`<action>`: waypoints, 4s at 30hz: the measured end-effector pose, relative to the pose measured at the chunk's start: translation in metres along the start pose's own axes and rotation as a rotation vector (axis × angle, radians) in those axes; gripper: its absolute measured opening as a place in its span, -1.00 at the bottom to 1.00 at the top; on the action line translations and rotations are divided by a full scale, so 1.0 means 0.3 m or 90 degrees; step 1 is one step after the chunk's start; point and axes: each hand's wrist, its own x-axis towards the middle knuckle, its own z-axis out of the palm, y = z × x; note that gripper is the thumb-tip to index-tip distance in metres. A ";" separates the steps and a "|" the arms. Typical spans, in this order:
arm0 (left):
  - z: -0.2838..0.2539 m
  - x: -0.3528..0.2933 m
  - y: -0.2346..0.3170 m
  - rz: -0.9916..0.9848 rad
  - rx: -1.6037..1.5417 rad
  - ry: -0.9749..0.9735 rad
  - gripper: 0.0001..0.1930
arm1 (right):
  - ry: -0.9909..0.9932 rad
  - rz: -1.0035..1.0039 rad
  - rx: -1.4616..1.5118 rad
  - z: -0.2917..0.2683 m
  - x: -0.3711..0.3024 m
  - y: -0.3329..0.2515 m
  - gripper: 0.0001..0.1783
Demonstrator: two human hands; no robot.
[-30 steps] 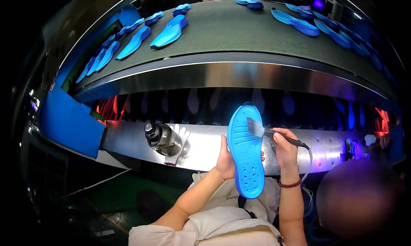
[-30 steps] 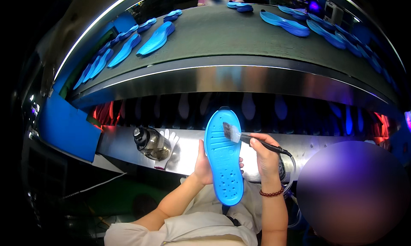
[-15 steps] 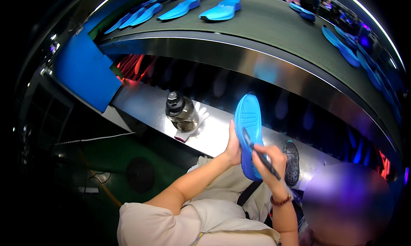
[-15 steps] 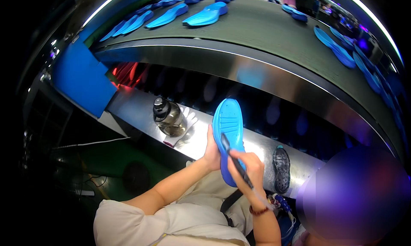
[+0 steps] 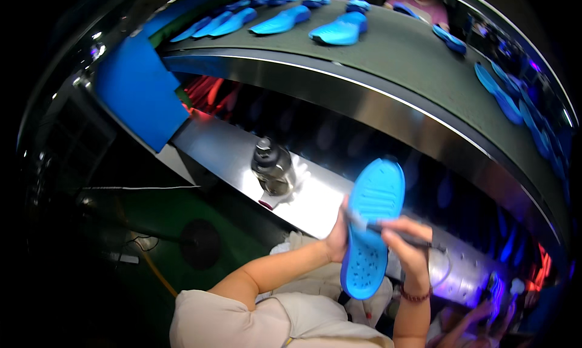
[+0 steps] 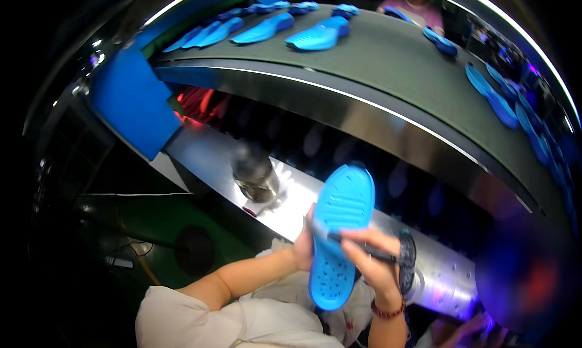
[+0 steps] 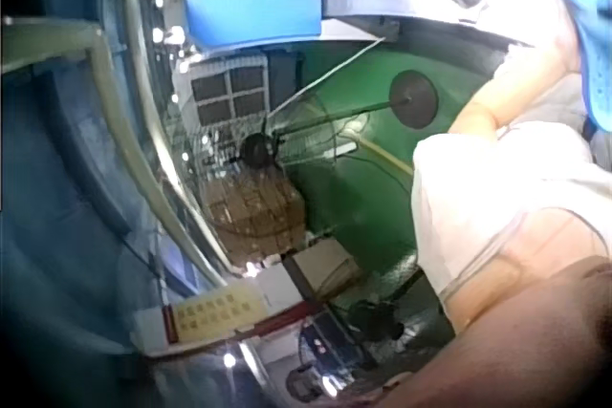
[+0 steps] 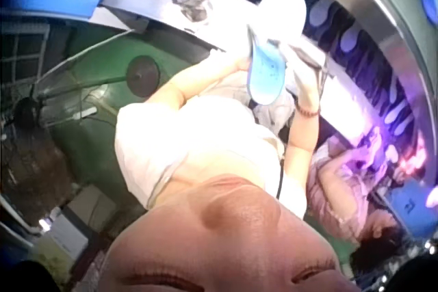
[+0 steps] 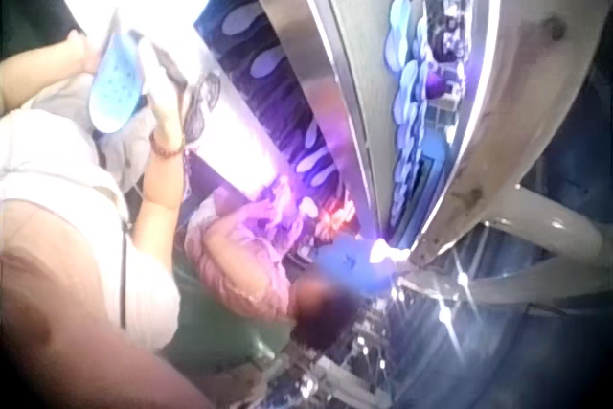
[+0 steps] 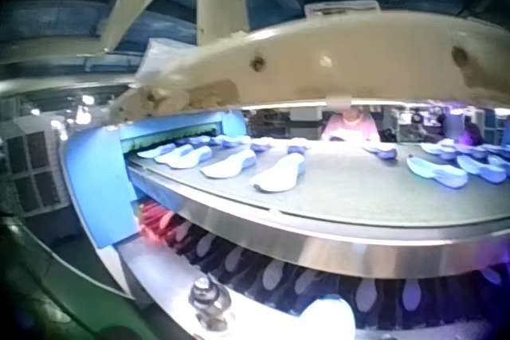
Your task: The person applies adhesive to the underside of blue shoe soles using a brush and then places them onto a moving conveyor belt.
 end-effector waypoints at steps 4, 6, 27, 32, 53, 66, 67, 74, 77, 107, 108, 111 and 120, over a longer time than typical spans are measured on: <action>0.001 0.026 -0.030 -0.033 0.056 0.061 -0.14 | 0.219 -0.047 0.176 -0.040 -0.048 0.076 -0.79; 0.030 0.053 -0.058 -0.057 0.023 -0.027 -0.11 | 0.354 0.005 0.167 -0.041 -0.028 0.054 -0.72; 0.019 0.068 -0.005 -0.099 0.057 -0.183 -0.07 | 0.175 0.014 0.075 -0.053 -0.062 0.017 -0.84; 0.057 0.129 -0.006 -0.115 0.090 -0.259 -0.07 | 0.245 -0.005 0.293 -0.117 -0.104 0.008 -0.83; 0.137 0.233 -0.038 0.163 0.098 -0.083 0.14 | 0.046 -0.101 0.040 -0.203 -0.172 0.077 -0.78; 0.113 0.272 -0.072 0.140 0.111 -0.071 0.14 | 0.177 -0.001 0.340 -0.237 -0.231 0.169 -0.82; 0.115 0.272 -0.075 0.137 0.114 -0.060 0.15 | 0.223 0.002 0.291 -0.227 -0.219 0.167 -0.82; 0.149 0.292 -0.064 0.140 0.102 -0.070 0.12 | 0.204 -0.047 0.067 -0.220 -0.209 0.167 -0.84; 0.143 0.293 -0.040 0.194 0.123 -0.156 0.09 | 0.080 -0.155 0.138 -0.247 -0.200 0.175 -0.83; 0.136 0.231 0.005 0.224 0.064 -0.097 0.05 | 0.008 -0.084 0.258 -0.232 -0.278 0.150 -0.77; 0.143 0.228 0.002 0.216 0.059 -0.075 0.05 | 0.114 0.006 0.220 -0.233 -0.276 0.120 -0.79; 0.134 0.236 0.001 0.219 0.075 -0.085 0.04 | 0.123 0.019 0.084 -0.203 -0.260 0.147 -0.78; 0.143 0.244 -0.005 0.261 0.084 -0.052 0.02 | 0.125 0.002 0.086 -0.209 -0.250 0.140 -0.79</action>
